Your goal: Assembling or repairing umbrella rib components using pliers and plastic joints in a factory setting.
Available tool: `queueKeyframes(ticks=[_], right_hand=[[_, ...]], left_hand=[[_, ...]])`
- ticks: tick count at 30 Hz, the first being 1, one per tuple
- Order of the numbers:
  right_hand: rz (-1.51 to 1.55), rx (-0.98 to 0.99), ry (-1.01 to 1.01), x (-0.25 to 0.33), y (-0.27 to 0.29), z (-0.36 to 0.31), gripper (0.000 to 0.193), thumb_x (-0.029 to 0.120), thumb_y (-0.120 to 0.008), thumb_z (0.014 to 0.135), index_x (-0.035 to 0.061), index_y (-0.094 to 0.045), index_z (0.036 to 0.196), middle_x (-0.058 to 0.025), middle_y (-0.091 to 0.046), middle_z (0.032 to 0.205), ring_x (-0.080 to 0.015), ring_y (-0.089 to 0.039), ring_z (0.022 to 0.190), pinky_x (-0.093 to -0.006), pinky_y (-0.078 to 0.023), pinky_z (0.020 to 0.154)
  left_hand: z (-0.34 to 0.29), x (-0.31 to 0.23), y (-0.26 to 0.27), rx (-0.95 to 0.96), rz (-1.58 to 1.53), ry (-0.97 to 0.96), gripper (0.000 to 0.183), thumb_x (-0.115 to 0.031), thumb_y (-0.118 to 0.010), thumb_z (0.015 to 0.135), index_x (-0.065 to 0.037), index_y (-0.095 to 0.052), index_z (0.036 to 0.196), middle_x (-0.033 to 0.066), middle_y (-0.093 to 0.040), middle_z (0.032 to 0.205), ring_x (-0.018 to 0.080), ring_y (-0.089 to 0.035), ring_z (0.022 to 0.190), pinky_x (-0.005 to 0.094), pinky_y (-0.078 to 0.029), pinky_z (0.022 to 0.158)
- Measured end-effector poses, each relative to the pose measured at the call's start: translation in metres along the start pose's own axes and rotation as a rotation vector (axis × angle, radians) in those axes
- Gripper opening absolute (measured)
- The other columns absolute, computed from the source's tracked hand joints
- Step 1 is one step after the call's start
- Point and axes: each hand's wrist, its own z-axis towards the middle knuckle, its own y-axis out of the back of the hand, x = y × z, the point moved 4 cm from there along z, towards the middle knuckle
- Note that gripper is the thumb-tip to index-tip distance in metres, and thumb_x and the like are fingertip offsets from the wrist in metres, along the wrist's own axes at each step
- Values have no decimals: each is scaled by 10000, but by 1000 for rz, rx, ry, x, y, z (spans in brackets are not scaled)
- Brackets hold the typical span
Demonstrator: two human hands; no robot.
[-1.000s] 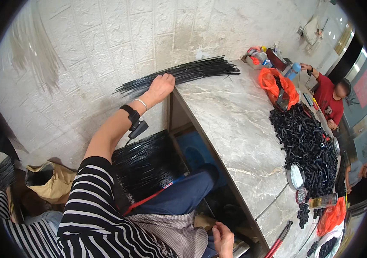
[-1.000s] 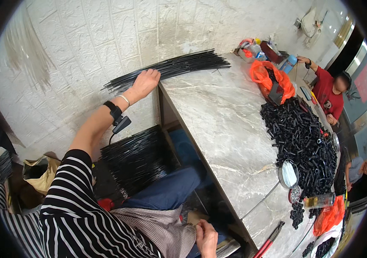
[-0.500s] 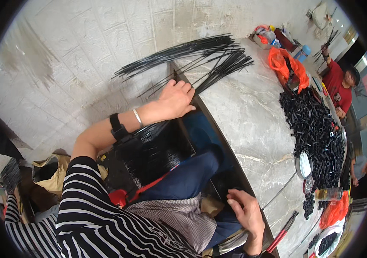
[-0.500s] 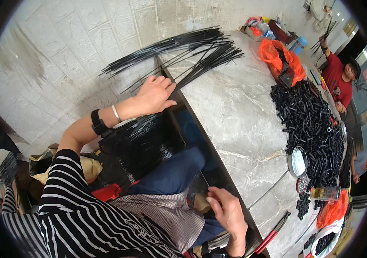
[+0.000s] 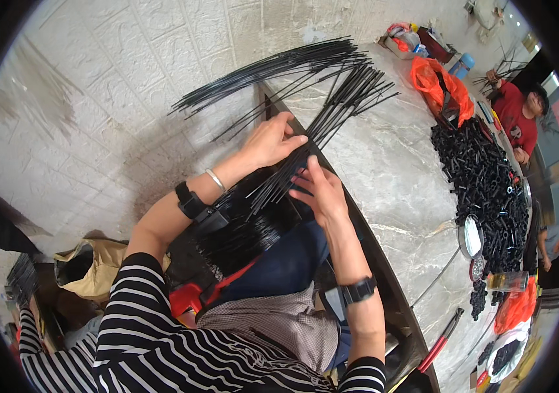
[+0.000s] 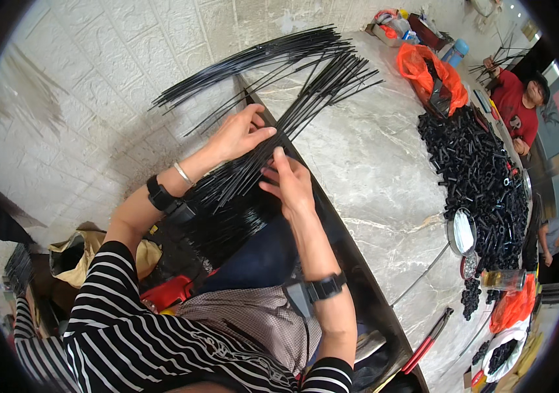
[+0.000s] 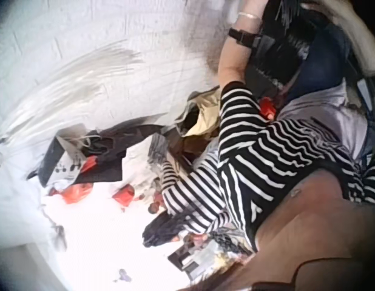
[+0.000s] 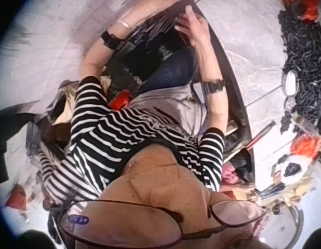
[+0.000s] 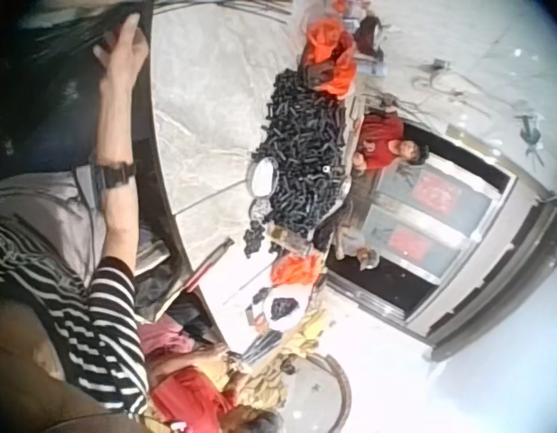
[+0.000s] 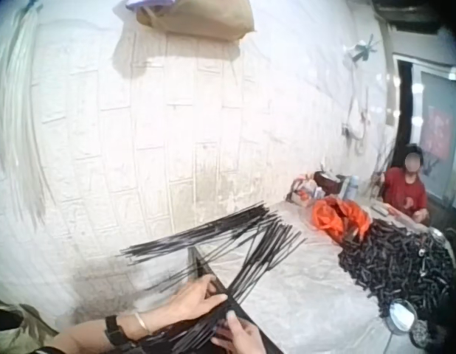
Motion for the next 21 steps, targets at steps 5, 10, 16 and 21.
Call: queueKeyframes(ticks=[5, 10, 16, 21], right_hand=[[203, -4, 60, -7, -18, 33, 261, 302, -645, 888, 47, -589, 880, -12, -597, 802, -111, -574, 713, -306, -521, 629], [282, -24, 23, -15, -9, 32, 188, 182, -653, 873, 20, -588, 942, -61, -619, 891, -162, -596, 789, -362, -528, 717], [349, -35, 9, -10, 8, 2, 224, 169, -601, 903, -19, -563, 1019, -114, -626, 947, -202, -624, 823, -384, -554, 755], [364, -75, 51, -4, 25, -20, 237, 170, -528, 948, -48, -550, 1039, -202, -643, 989, -273, -663, 851, -387, -572, 753]], left_hand=[[0, 26, -22, 160, -396, 241, 430, -203, -702, 820, 56, -536, 1120, 115, -663, 867, 165, -607, 756, 272, -482, 662], [1, 20, -21, 258, -660, 427, 402, -172, -730, 792, 33, -558, 1093, 82, -654, 887, 120, -583, 751, 239, -445, 607], [-3, 21, -23, 304, -788, 513, 346, -189, -743, 793, 40, -600, 1009, 46, -629, 841, 96, -580, 721, 213, -441, 584], [-2, 38, -26, 304, -787, 476, 259, -225, -726, 802, 0, -661, 913, 29, -643, 787, 92, -575, 652, 226, -429, 535]])
